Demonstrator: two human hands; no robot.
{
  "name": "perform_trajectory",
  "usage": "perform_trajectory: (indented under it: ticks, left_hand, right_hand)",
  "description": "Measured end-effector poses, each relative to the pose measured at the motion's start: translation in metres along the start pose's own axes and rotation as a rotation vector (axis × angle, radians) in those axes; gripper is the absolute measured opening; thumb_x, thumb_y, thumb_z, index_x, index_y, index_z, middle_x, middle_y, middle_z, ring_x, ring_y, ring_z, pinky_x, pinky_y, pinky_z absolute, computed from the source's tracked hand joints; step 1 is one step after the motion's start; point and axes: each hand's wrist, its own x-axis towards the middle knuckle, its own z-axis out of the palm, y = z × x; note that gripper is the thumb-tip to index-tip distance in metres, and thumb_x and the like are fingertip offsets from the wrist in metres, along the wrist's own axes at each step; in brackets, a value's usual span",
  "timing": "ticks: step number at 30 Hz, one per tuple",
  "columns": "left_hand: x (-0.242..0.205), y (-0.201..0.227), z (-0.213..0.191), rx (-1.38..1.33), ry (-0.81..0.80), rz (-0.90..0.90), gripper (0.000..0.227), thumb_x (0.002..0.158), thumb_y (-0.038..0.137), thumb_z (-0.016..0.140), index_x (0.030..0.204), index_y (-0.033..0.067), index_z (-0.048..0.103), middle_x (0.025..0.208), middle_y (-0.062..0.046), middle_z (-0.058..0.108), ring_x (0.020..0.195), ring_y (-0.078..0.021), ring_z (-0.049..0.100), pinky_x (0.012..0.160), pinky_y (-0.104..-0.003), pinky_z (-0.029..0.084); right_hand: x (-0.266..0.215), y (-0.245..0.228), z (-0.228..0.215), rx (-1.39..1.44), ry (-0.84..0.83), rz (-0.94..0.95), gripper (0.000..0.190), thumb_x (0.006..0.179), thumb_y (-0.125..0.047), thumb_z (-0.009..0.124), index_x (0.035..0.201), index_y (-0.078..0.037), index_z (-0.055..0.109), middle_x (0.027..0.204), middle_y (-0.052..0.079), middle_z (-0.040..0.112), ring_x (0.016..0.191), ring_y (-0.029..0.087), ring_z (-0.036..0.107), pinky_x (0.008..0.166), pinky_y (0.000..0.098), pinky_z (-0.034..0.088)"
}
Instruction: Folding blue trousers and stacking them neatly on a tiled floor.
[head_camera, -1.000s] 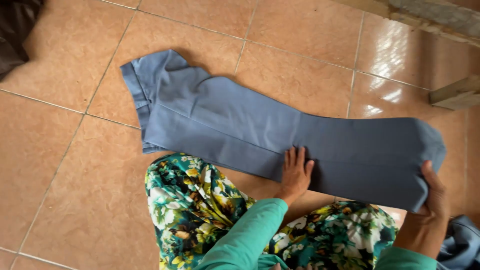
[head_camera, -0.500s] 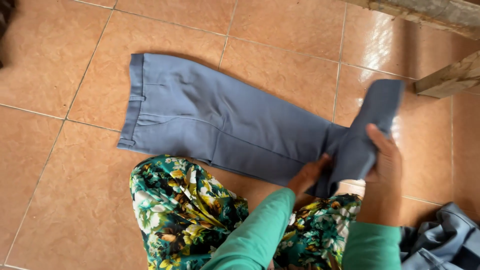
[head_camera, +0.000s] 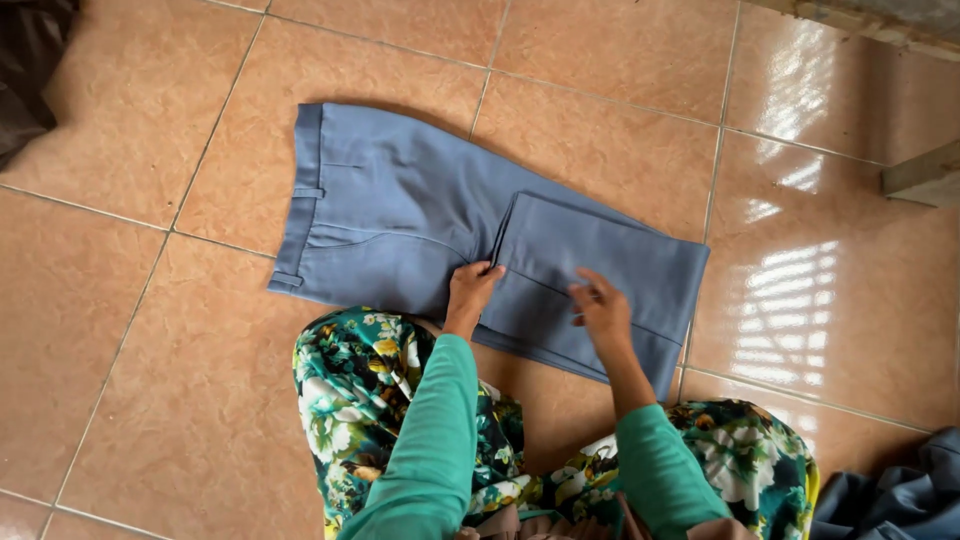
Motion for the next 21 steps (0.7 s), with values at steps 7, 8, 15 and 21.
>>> perform_trajectory:
  ticks: [7, 8, 15, 21]
  left_hand:
    - [0.010, -0.040, 0.007, 0.417, 0.194, 0.084, 0.040, 0.095, 0.047, 0.066, 0.123, 0.0188, 0.071, 0.113, -0.009, 0.076, 0.101, -0.0259, 0.075, 0.077, -0.038, 0.063]
    - [-0.004, -0.028, 0.008, 0.440, 0.231, 0.106, 0.037, 0.096, 0.044, 0.066, 0.124, 0.0198, 0.069, 0.117, -0.010, 0.075, 0.105, -0.0267, 0.074, 0.082, -0.039, 0.062]
    - [-0.088, 0.053, 0.028, 0.882, 0.616, 0.657, 0.042, 0.101, 0.027, 0.053, 0.141, 0.0181, 0.049, 0.143, -0.015, 0.048, 0.132, -0.0349, 0.049, 0.103, -0.046, 0.042]
    - [-0.104, 0.086, 0.102, 1.054, 0.012, 0.812, 0.055, 0.099, 0.010, 0.053, 0.153, 0.0067, 0.043, 0.167, -0.020, 0.028, 0.157, -0.0361, 0.020, 0.127, -0.046, 0.022]
  right_hand:
    - [-0.031, 0.030, -0.062, -0.443, 0.406, -0.215, 0.022, 0.108, -0.021, 0.060, 0.127, -0.016, 0.071, 0.095, 0.014, 0.066, 0.092, 0.034, 0.067, 0.084, 0.0499, 0.054]
    - [-0.034, 0.032, -0.064, -0.496, 0.388, -0.231, 0.023, 0.109, -0.022, 0.060, 0.128, -0.015, 0.070, 0.095, 0.014, 0.065, 0.092, 0.035, 0.067, 0.084, 0.0505, 0.053]
    - [-0.008, 0.040, -0.053, -0.555, 0.577, -0.594, 0.026, 0.101, -0.006, 0.068, 0.123, -0.019, 0.074, 0.092, 0.006, 0.061, 0.091, 0.029, 0.064, 0.085, 0.0397, 0.052]
    - [0.017, 0.021, 0.011, -0.747, 0.257, -0.650, 0.041, 0.114, -0.029, 0.047, 0.151, -0.015, 0.056, 0.156, 0.015, 0.049, 0.148, 0.039, 0.037, 0.113, 0.0566, 0.036]
